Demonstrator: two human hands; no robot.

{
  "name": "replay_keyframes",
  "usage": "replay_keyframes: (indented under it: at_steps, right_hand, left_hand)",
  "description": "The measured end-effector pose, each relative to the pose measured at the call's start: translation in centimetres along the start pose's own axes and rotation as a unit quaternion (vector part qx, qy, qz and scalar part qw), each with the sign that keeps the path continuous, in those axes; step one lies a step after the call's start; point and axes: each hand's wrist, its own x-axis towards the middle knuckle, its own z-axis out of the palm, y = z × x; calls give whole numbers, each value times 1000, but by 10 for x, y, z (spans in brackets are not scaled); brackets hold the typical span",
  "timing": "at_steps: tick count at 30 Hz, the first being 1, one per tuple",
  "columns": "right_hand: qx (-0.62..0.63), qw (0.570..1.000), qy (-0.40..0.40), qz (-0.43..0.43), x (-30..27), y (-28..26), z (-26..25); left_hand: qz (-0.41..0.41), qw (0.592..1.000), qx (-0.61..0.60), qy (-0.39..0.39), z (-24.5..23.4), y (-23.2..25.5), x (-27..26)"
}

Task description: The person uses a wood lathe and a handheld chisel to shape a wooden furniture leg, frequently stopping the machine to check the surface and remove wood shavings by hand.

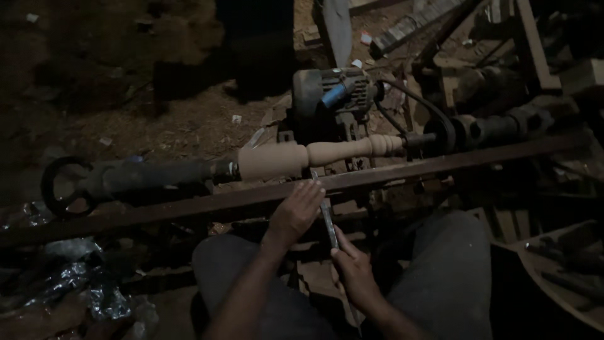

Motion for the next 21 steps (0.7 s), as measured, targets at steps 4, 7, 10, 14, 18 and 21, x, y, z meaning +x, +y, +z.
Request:
replay_keyframes:
  at_steps: [4,7,10,14,18,21]
  right_hand:
    - [-7,999,23,-31,5,6,8]
    - [-1,999,23,-35,4,7,9]
    - [12,999,15,-30,5,12,10]
    - [38,995,-1,-90,11,20,14]
    - [38,998,28,-28,7,15,25]
    - [65,996,17,-53,3,12,35]
  left_hand:
    - [-12,1000,-5,-14,-11,2,3]
    - [-17,1000,-20,-9,-14,1,6]
    - [-15,1000,-16,-11,-14,0,7]
    - [-13,1000,-10,-3,-12,-4,5]
    - [-19,1000,-14,7,-12,-7,2]
    - [-16,1000,-19,-1,-14,-11,1]
